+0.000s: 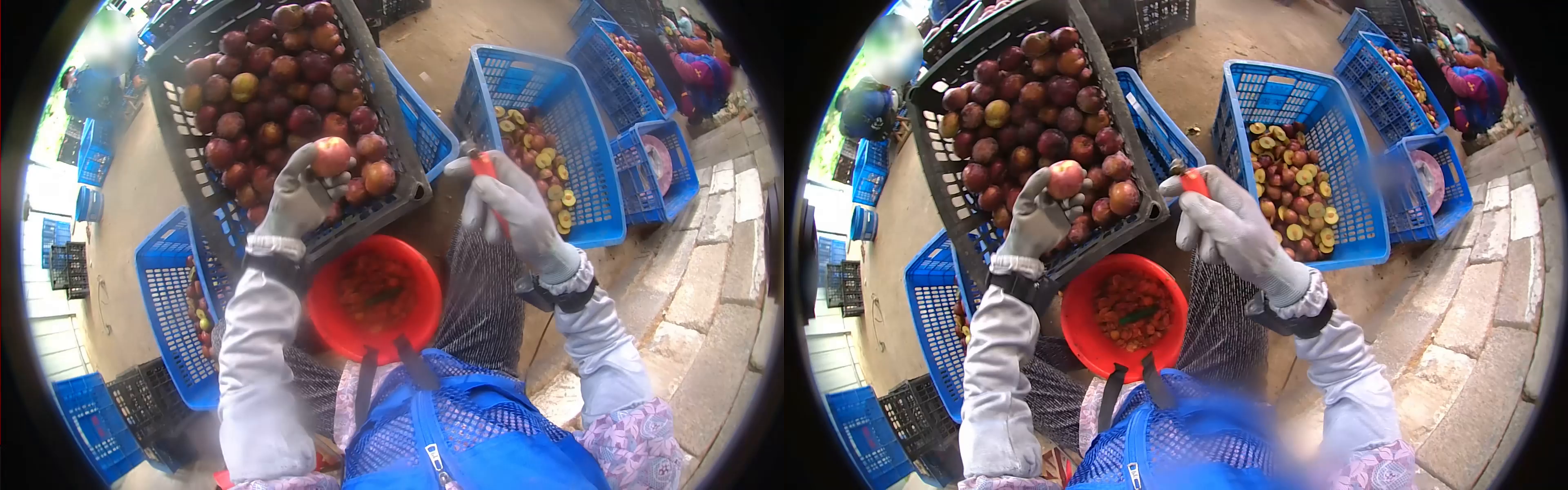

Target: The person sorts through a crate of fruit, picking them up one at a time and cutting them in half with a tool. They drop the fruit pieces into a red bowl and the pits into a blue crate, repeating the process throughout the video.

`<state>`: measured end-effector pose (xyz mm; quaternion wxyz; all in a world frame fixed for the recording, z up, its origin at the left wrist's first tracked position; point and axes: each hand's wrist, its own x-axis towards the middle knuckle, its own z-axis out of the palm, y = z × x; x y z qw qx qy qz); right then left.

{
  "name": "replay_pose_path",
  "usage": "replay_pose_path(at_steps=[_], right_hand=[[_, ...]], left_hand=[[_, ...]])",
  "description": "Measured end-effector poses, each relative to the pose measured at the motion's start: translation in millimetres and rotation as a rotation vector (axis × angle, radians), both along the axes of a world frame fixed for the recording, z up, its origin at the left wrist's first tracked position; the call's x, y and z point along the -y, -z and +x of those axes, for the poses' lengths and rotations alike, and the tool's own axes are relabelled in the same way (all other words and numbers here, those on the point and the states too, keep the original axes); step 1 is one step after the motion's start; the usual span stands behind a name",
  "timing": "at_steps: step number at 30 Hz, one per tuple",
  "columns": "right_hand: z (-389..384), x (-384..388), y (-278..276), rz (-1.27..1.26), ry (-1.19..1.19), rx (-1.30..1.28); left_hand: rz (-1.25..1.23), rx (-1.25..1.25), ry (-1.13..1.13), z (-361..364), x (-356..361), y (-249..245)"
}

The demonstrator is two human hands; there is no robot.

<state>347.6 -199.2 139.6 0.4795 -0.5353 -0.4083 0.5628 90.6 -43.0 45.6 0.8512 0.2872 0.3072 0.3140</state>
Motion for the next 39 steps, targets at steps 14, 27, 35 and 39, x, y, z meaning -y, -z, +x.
replay_pose_path(at_steps=[14, 27, 35, 39], right_hand=[[-118.7, 54.3, 15.3, -0.136, -0.297, -0.21], [-140.5, 71.8, 26.9, -0.134, -0.267, -0.078], [-142.2, 77.7, 33.5, 0.013, -0.276, 0.121], [-141.4, 78.3, 40.2, 0.018, -0.259, 0.117]], left_hand=[[0.245, 0.086, -0.298, -39.5, 170.0, -21.8], [0.341, 0.165, -0.595, -29.0, 199.3, -10.6], [1.009, -0.608, -0.532, -35.7, 200.9, 3.6], [1.044, -0.619, -0.541, -28.8, 203.7, 2.3]])
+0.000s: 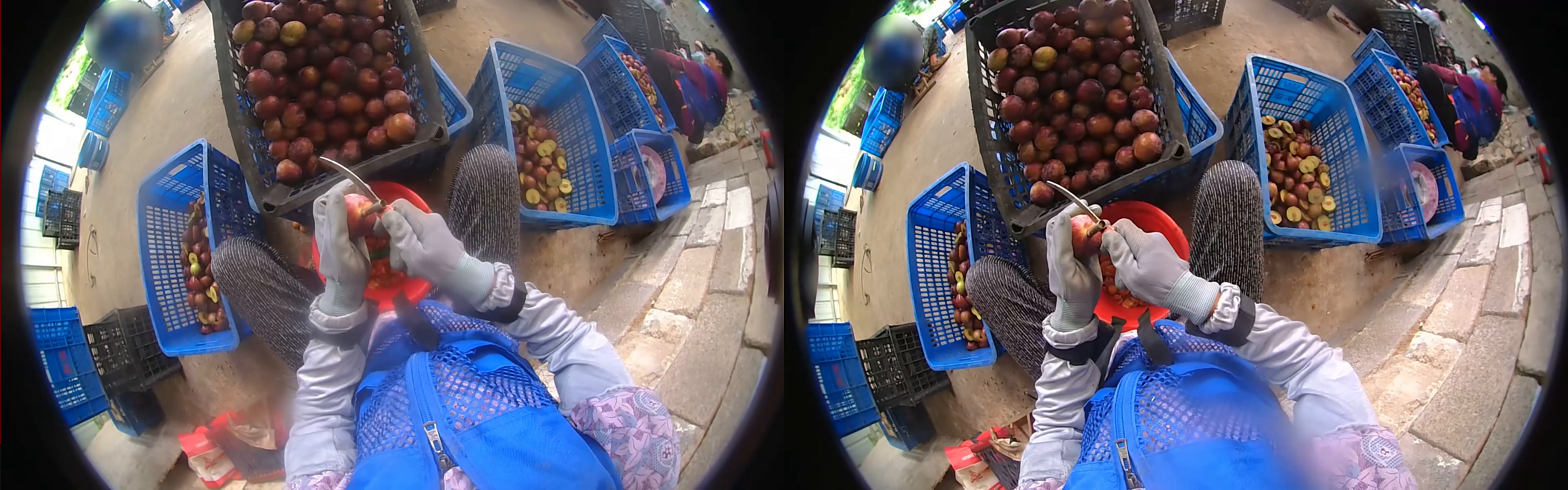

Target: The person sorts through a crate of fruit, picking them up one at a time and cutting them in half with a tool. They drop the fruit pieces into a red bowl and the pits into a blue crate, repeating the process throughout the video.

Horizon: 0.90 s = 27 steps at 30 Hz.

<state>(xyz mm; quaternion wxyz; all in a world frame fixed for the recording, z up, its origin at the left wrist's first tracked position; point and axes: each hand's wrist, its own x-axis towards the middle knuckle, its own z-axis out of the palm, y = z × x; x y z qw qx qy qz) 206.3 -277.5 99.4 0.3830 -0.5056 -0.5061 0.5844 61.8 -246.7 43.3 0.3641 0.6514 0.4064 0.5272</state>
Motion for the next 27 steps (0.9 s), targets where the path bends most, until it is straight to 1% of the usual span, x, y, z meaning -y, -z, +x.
replay_pose_path(at_steps=[1, 3, 6, 7, 9, 12, 13, 16, 17, 20, 22, 23, 24, 25, 26, 27], right_hand=[[-0.4, -0.2, 7.9, 0.069, 0.012, 0.062], [-1.9, -0.6, 22.4, 0.204, 0.035, 0.186], [-0.1, 0.7, 22.8, 0.294, 0.04, 0.273], [-1.3, 1.4, 24.6, 0.271, 0.053, 0.228], [-4.4, 2.7, 28.5, 0.223, 0.081, 0.141], [-2.3, -1.0, 11.5, -0.476, 0.027, -0.111], [-5.3, -1.0, 9.5, -0.553, 0.031, -0.082], [-10.3, -2.9, 8.2, -0.625, 0.083, -0.234], [-14.1, -3.4, 11.1, -0.568, 0.106, -0.2], [-14.9, -7.7, 21.9, -0.476, 0.081, -0.16], [-6.7, -12.1, 22.2, -0.583, -0.022, -0.42], [-5.2, -13.6, 22.2, -0.638, -0.081, -0.553], [-7.5, -13.1, 28.1, -0.669, -0.207, -0.734], [-11.4, -9.7, 39.2, -0.697, -0.335, -0.917], [-15.2, -8.2, 38.5, -0.726, -0.465, -1.1], [-10.4, -10.4, 34.5, -0.708, -0.392, -1.168]], left_hand=[[-0.043, 0.047, 0.006, 2.6, 1.4, -2.1], [-0.206, 0.223, -0.023, 5.4, 2.7, -6.3], [-0.392, 0.508, -0.107, 18.3, 6.7, -19.0], [-0.443, 0.607, -0.141, 22.2, 8.0, -21.3], [-0.399, 0.539, -0.182, 24.7, 9.8, -13.4], [-0.347, 0.438, -0.236, 25.5, 11.4, 2.1], [-0.333, 0.401, -0.258, 23.9, 12.7, 5.0], [-0.337, 0.443, -0.297, 25.5, 9.0, 4.5], [-0.356, 0.463, -0.268, 25.8, 10.6, -6.3], [-0.414, 0.47, -0.325, 26.9, 5.7, -1.4], [-0.272, 0.229, -0.308, 21.2, 5.2, 1.7], [-0.333, 0.337, -0.24, 16.2, 3.8, 1.6], [-0.399, 0.444, -0.179, 11.2, 2.4, 1.3], [-0.589, 0.781, -0.044, 6.3, 0.1, -0.4], [-0.773, 1.12, 0.101, 2.6, -0.7, -1.4], [-0.743, 1.323, 0.219, 2.1, -4.9, 9.9]])
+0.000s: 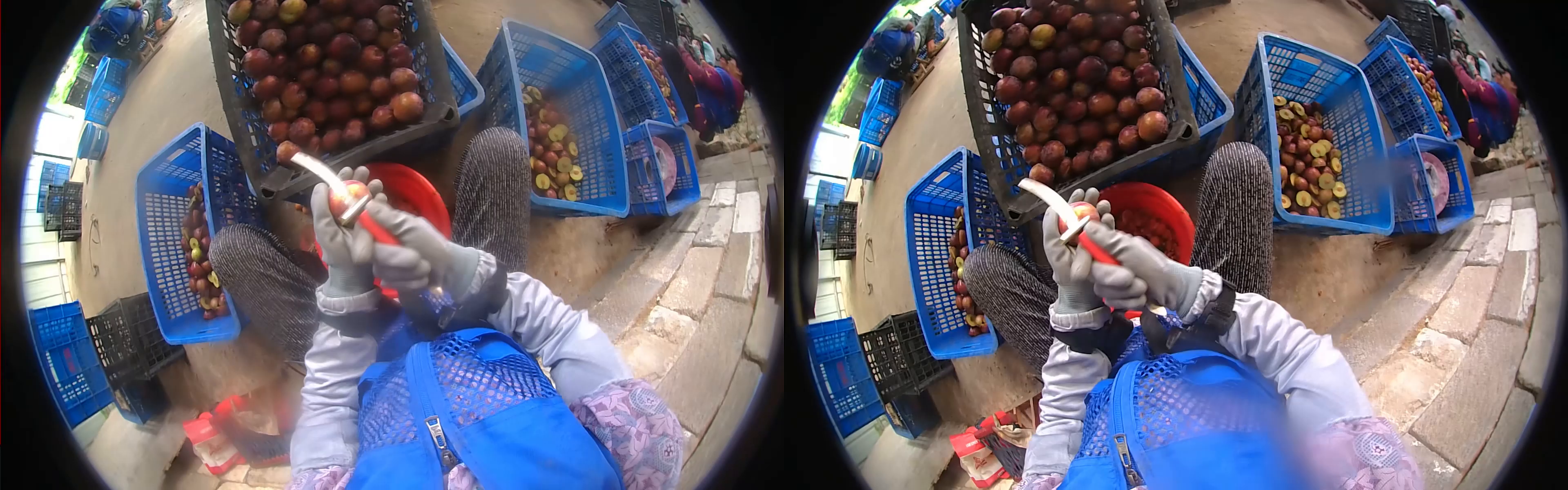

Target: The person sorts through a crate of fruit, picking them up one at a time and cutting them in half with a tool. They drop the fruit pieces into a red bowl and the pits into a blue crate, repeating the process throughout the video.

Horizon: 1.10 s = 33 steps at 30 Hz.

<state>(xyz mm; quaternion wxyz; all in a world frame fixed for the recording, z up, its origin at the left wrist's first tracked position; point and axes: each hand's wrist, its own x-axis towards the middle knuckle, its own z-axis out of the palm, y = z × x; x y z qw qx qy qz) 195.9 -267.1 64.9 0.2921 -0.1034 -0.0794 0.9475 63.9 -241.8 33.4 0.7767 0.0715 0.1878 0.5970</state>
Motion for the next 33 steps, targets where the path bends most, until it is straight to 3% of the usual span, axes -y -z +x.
replay_pose_path(at_steps=[3, 4, 7, 8, 16, 22, 33], right_hand=[[22.5, -5.7, -4.1, 0.01, 0.194, 0.025], [29.0, -3.6, -9.3, 0.077, 0.265, 0.271], [27.2, 6.3, -23.0, 0.387, 0.308, 0.936], [25.7, 8.5, -21.0, 0.452, 0.295, 1.024], [6.5, 19.4, -22.1, 0.47, 0.236, 1.035], [1.4, 20.8, -19.2, 0.532, 0.197, 1.107], [1.2, 19.9, -14.6, 0.743, 0.207, 1.243]], left_hand=[[-0.205, 0.123, -0.081, -6.1, -4.6, -6.5], [-0.257, 0.054, -0.073, -6.2, -5.8, -10.8], [-0.054, 0.197, 0.158, -22.7, -5.4, 16.6], [0.008, 0.211, 0.173, -22.8, -3.8, 18.3], [0.217, -0.25, 0.005, -7.0, 12.6, -11.9], [0.164, -0.151, 0.059, -10.3, 18.5, -15.5], [0.281, -0.356, -0.009, -11.4, 17.8, -1.8]])
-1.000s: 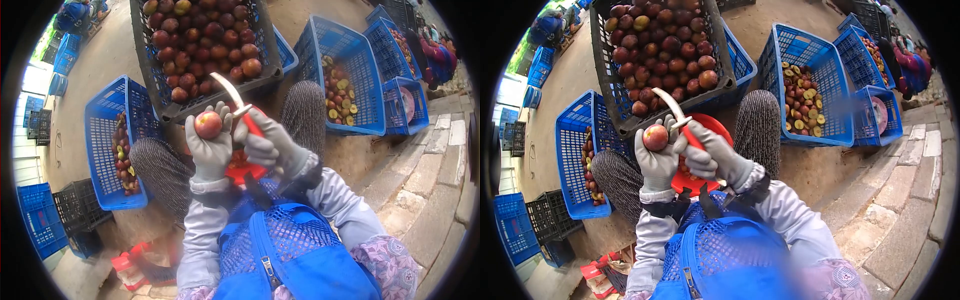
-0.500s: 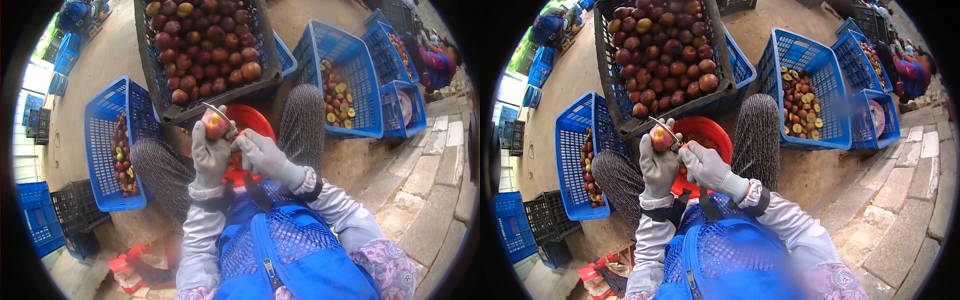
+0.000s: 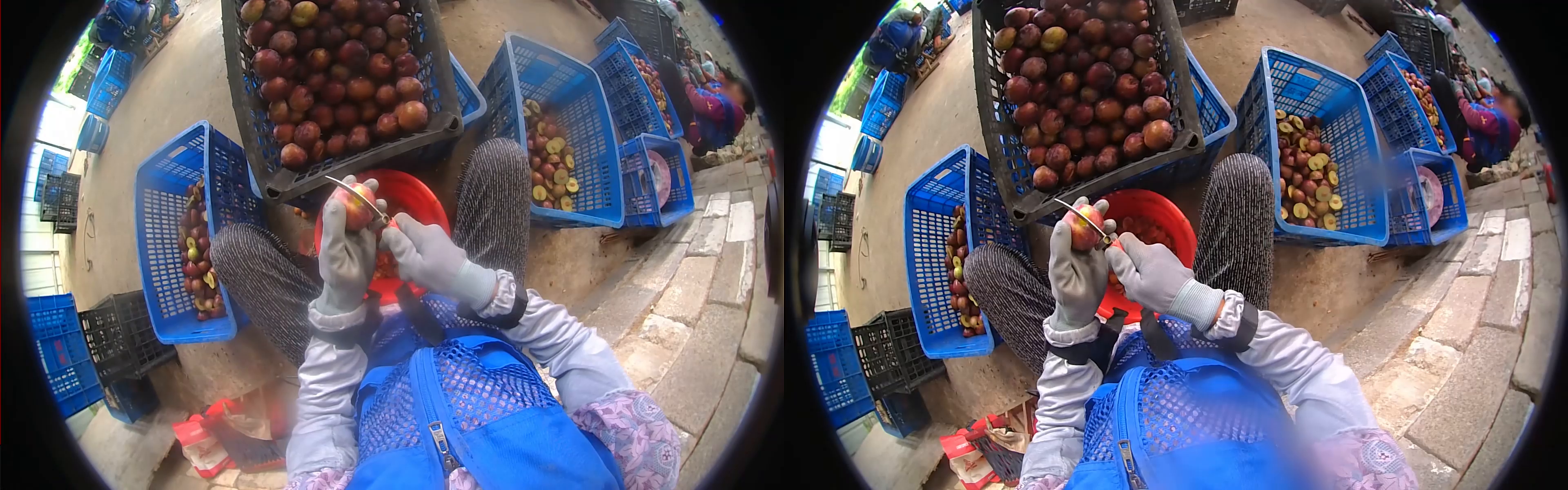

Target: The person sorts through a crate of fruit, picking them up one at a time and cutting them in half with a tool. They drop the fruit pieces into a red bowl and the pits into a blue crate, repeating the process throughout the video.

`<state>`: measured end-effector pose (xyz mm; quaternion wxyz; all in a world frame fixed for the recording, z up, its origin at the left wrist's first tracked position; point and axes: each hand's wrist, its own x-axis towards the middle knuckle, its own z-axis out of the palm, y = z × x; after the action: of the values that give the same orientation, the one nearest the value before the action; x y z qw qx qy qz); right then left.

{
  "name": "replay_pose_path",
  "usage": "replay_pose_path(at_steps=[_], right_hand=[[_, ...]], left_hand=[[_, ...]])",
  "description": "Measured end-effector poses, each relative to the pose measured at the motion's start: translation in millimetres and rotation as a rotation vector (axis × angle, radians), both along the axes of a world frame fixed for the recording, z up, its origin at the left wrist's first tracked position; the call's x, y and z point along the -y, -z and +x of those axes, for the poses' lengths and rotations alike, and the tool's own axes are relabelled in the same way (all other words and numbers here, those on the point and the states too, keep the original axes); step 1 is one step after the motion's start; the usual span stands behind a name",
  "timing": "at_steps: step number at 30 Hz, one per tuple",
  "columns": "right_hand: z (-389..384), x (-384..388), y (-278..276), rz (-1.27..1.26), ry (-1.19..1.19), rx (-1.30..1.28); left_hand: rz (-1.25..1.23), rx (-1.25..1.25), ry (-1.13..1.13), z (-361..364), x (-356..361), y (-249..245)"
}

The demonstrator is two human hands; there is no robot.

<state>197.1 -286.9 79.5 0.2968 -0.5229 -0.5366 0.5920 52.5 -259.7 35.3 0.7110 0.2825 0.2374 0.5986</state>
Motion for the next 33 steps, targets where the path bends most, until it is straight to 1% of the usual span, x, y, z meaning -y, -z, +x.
replay_pose_path(at_steps=[1, 4, 8, 9, 12, 13, 16, 19, 20, 21, 24, 25, 27, 30, 31, 33], right_hand=[[0.2, 1.7, 4.3, 0.042, -0.014, 0.01], [-0.9, 3.2, 18.0, 0.213, 0.022, 0.129], [-8.9, 11.4, 19.6, 0.271, 0.085, 0.073], [-10.1, 10.6, 20.8, 0.277, 0.084, 0.069], [-8.6, 11.6, 21.5, 0.282, 0.107, 0.084], [-7.7, 12.0, 21.5, 0.281, 0.114, 0.092], [1.9, 10.1, 18.3, 0.117, 0.034, 0.062], [10.4, 7.7, 15.0, 0.036, 0.0, -0.136], [12.5, 7.1, 15.7, 0.017, -0.021, -0.138], [14.5, 7.0, 17.0, -0.001, -0.04, -0.14], [14.5, 8.6, 19.5, -0.048, -0.06, -0.13], [13.5, 9.1, 20.2, -0.061, -0.06, -0.125], [7.8, 10.0, 33.5, 0.095, 0.003, -0.125], [9.4, 13.3, 45.3, 0.296, 0.032, -0.118], [10.9, 10.9, 46.5, 0.365, 0.031, -0.118], [24.3, 0.6, 48.6, 0.262, -0.098, -0.041]], left_hand=[[0.031, -0.041, -0.007, -0.3, 0.7, 1.5], [-0.042, -0.052, 0.008, 1.9, 3.2, -2.6], [-0.214, 0.098, -0.01, 13.1, 5.1, -28.3], [-0.252, 0.178, 0.056, 11.4, 2.8, -25.3], [-0.388, 0.183, 0.149, 9.6, 1.2, -30.2], [-0.356, 0.115, 0.147, 10.3, 2.8, -33.2], [-0.236, -0.143, 0.122, 7.2, 5.1, -27.3], [-0.159, -0.449, 0.16, 0.8, 1.0, -31.9], [-0.143, -0.554, 0.177, -1.4, -0.6, -31.8], [-0.131, -0.597, 0.205, -2.4, -1.6, -32.6], [-0.215, -0.337, 0.136, 7.3, 3.3, -45.9], [-0.266, -0.235, 0.168, 7.5, 5.3, -43.7], [-0.363, -0.029, 0.231, 7.2, 8.9, -36.4], [-0.286, -0.246, 0.222, 5.5, 11.5, -38.4], [-0.242, -0.395, 0.239, 1.5, 8.7, -42.6], [-0.158, -0.735, 0.31, -9.2, -4.4, -32.8]])
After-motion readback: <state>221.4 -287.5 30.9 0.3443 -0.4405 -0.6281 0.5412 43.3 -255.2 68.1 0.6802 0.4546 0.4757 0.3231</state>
